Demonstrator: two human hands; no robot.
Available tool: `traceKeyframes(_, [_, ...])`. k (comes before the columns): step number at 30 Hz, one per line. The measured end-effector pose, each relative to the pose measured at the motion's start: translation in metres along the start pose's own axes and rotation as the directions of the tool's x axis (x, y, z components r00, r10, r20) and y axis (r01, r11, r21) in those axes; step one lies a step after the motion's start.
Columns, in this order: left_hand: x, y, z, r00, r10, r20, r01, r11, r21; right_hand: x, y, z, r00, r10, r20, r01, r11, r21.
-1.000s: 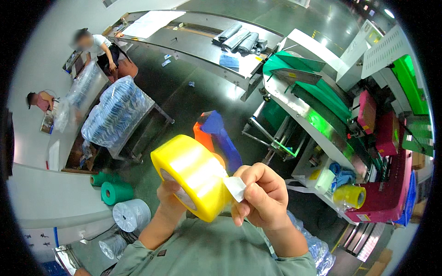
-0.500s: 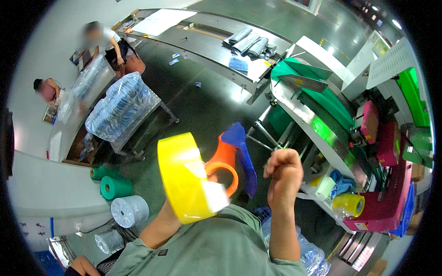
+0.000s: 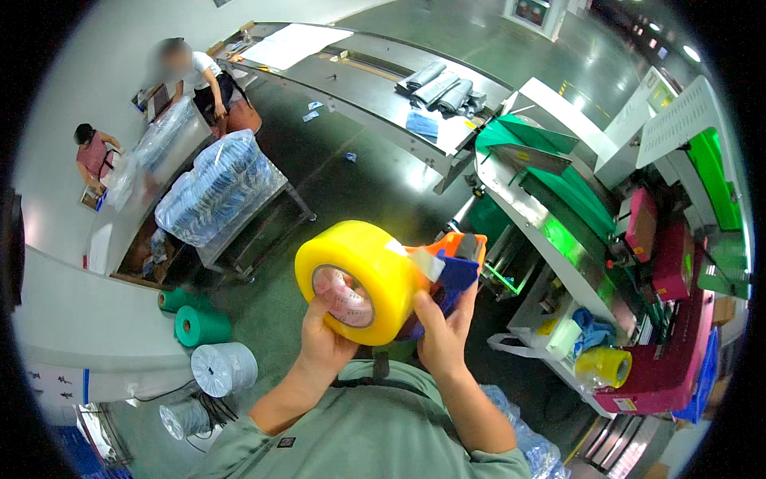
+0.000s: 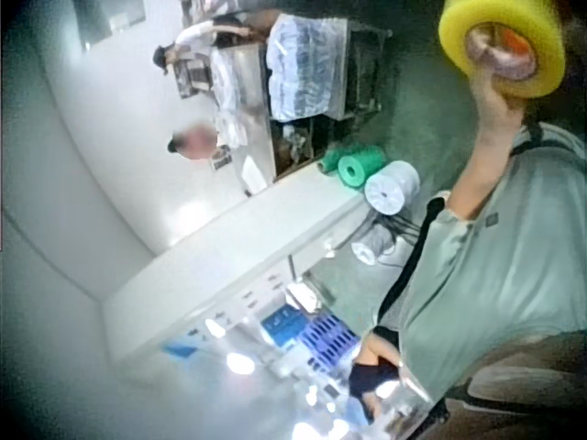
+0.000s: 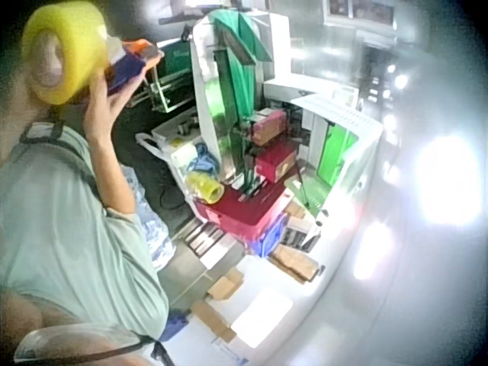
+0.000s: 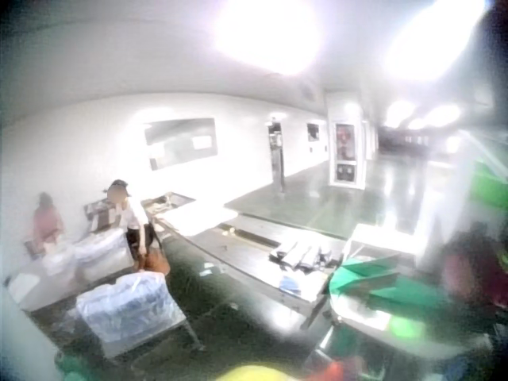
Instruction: The person wraps a stack of items in a large plastic bag, seals the bag with tape using a dispenser, and places the package onto a pallet.
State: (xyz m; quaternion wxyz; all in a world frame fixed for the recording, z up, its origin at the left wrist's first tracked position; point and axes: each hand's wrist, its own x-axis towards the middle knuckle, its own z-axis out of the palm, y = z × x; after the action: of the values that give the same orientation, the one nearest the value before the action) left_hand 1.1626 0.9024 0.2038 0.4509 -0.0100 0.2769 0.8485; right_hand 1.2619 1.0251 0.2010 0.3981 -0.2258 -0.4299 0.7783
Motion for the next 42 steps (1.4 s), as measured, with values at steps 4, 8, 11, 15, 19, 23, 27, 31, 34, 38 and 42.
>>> traceKeyframes(4, [-0.004, -0.007, 0.013, 1.0, 0.022, -0.014, -0.024, 0.989, -0.145, -0.017, 0.012, 0.002, 0.99, -0.025, 0.14, 0.041, 0.993, -0.114])
traceKeyframes(8, [-0.007, -0.008, 0.013, 1.0, 0.005, -0.003, -0.005, 0.992, -0.123, -0.019, 0.017, 0.008, 0.975, 0.02, 0.22, -0.027, 0.999, 0.027])
traceKeyframes(11, [-0.011, -0.024, 0.009, 0.998, -0.015, -0.053, 0.011, 0.996, -0.09, -0.012, 0.011, 0.013, 0.97, 0.061, 0.236, -0.128, 0.952, 0.279])
traceKeyframes(15, [-0.011, -0.033, 0.015, 0.999, -0.054, 0.006, 0.054, 0.985, -0.161, -0.013, 0.023, -0.003, 0.968, 0.025, 0.251, -0.1, 0.952, 0.288])
traceKeyframes(19, [-0.012, -0.032, 0.011, 0.996, -0.066, -0.051, 0.058, 0.986, -0.157, -0.017, 0.034, -0.011, 0.961, 0.087, 0.264, -0.082, 0.996, -0.031])
traceKeyframes(23, [-0.011, -0.032, 0.003, 0.992, -0.023, -0.126, 0.008, 0.994, -0.113, -0.014, 0.037, -0.013, 0.946, 0.17, 0.276, -0.163, 0.985, -0.05])
traceKeyframes(27, [-0.007, -0.026, 0.009, 0.987, 0.024, -0.161, -0.04, 0.994, -0.097, -0.019, 0.033, -0.012, 0.92, 0.005, 0.391, 0.087, 0.972, -0.217])
traceKeyframes(31, [-0.003, -0.02, 0.013, 0.996, 0.009, -0.09, -0.02, 0.992, -0.126, -0.013, 0.047, -0.022, 0.869, -0.205, 0.451, 0.301, 0.941, -0.153])
traceKeyframes(34, [0.001, -0.017, -0.004, 0.994, -0.093, -0.054, 0.084, 0.984, -0.155, -0.006, 0.025, 0.007, 0.973, 0.043, 0.227, -0.051, 0.998, 0.027])
traceKeyframes(38, [-0.002, -0.018, 0.003, 0.989, -0.074, -0.131, 0.062, 0.994, -0.095, 0.0, 0.03, 0.002, 0.968, 0.144, 0.207, -0.173, 0.976, 0.133])
traceKeyframes(42, [0.0, -0.013, 0.001, 0.989, -0.088, -0.116, 0.077, 0.992, -0.096, -0.002, 0.032, 0.002, 0.961, 0.199, 0.193, -0.185, 0.979, -0.089])
